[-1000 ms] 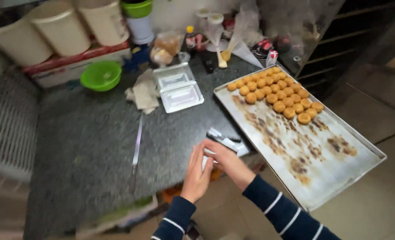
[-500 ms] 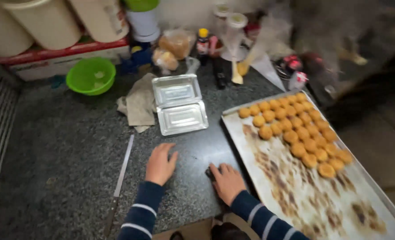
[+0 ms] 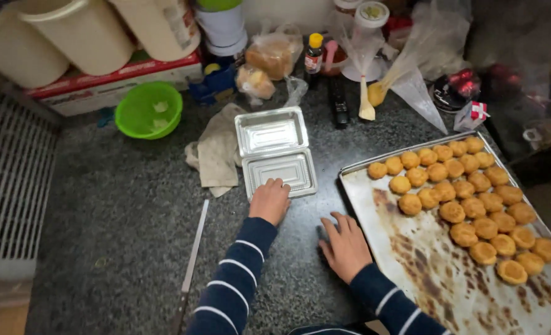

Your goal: Picking up small round pastries from a baking tray and arranging them into plastic clamshell containers, then sealing the containers with a stapler.

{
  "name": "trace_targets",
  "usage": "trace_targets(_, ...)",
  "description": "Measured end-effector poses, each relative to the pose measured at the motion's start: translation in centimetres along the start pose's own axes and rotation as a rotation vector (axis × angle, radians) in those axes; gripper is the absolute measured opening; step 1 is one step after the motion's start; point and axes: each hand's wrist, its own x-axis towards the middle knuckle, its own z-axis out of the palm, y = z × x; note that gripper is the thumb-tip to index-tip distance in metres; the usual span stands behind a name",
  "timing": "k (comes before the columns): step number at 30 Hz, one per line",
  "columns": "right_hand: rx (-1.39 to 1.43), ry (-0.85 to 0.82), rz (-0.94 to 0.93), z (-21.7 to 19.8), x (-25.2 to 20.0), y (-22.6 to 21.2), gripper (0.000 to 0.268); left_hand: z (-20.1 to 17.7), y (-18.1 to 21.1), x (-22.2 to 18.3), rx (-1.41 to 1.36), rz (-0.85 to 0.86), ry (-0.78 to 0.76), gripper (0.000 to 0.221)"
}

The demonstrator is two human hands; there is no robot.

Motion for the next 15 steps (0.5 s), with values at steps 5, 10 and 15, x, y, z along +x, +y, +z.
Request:
trace_targets(5, 0.077, -0.004, 0.062, -0.7, 4.2, 0.4, 0.045, 0.9, -2.2, 2.1, -0.004, 0.102, -0.199, 0.028)
trace_targets(10, 0.206, -0.067, 0.049, -1.6, 5.8, -0.4, 0.036, -4.7, -3.8, 3.7, -0.315, 0.074, -0.371, 0.024)
trace_targets(15, 0.213, -0.062, -0.029, -1.2, 6.5, -0.8, 0.031, -4.4, -4.7, 4.0, -0.436, 0.056, -0.391, 0.031)
